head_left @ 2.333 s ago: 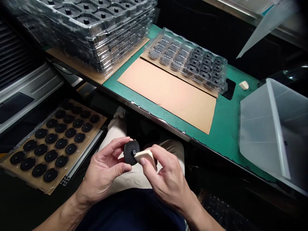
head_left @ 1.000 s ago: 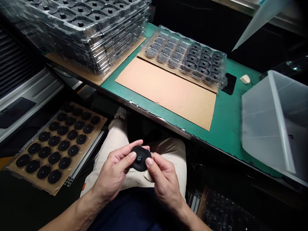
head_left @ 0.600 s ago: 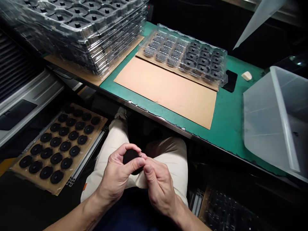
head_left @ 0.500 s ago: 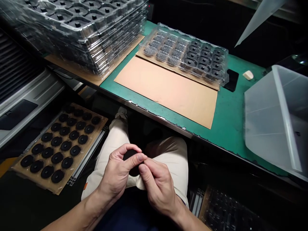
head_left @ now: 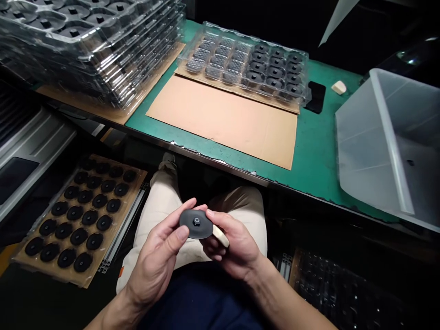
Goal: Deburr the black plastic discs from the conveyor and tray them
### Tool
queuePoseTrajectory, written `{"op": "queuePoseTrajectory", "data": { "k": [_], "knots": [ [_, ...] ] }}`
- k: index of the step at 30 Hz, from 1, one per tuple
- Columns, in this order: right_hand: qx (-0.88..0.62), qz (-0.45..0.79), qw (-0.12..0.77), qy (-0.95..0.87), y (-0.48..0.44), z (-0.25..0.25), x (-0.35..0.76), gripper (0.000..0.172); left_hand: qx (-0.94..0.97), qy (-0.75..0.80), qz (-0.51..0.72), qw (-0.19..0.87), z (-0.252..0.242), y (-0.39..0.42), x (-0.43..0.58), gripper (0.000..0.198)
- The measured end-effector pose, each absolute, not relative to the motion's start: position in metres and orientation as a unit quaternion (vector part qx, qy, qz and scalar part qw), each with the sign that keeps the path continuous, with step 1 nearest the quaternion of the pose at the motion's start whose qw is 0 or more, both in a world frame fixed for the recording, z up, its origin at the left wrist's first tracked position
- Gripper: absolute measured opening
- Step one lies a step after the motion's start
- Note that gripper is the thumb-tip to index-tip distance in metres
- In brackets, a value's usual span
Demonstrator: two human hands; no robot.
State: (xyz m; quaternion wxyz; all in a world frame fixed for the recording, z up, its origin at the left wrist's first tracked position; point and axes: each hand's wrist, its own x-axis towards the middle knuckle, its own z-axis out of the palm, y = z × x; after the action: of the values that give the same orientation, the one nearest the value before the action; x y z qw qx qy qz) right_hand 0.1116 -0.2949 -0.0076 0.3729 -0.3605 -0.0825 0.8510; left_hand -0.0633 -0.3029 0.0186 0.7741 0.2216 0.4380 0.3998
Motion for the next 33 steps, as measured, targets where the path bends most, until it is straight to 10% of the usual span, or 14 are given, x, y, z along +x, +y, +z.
{"op": "queuePoseTrajectory", "data": {
  "k": [33],
  "knots": [
    [-0.497, 0.424, 0.509, -0.560, -0.308, 0.034, 0.145, 0.032, 0.350, 0.475, 0.405, 0.698, 0.027, -0.307, -0.059, 0.062]
  ]
}}
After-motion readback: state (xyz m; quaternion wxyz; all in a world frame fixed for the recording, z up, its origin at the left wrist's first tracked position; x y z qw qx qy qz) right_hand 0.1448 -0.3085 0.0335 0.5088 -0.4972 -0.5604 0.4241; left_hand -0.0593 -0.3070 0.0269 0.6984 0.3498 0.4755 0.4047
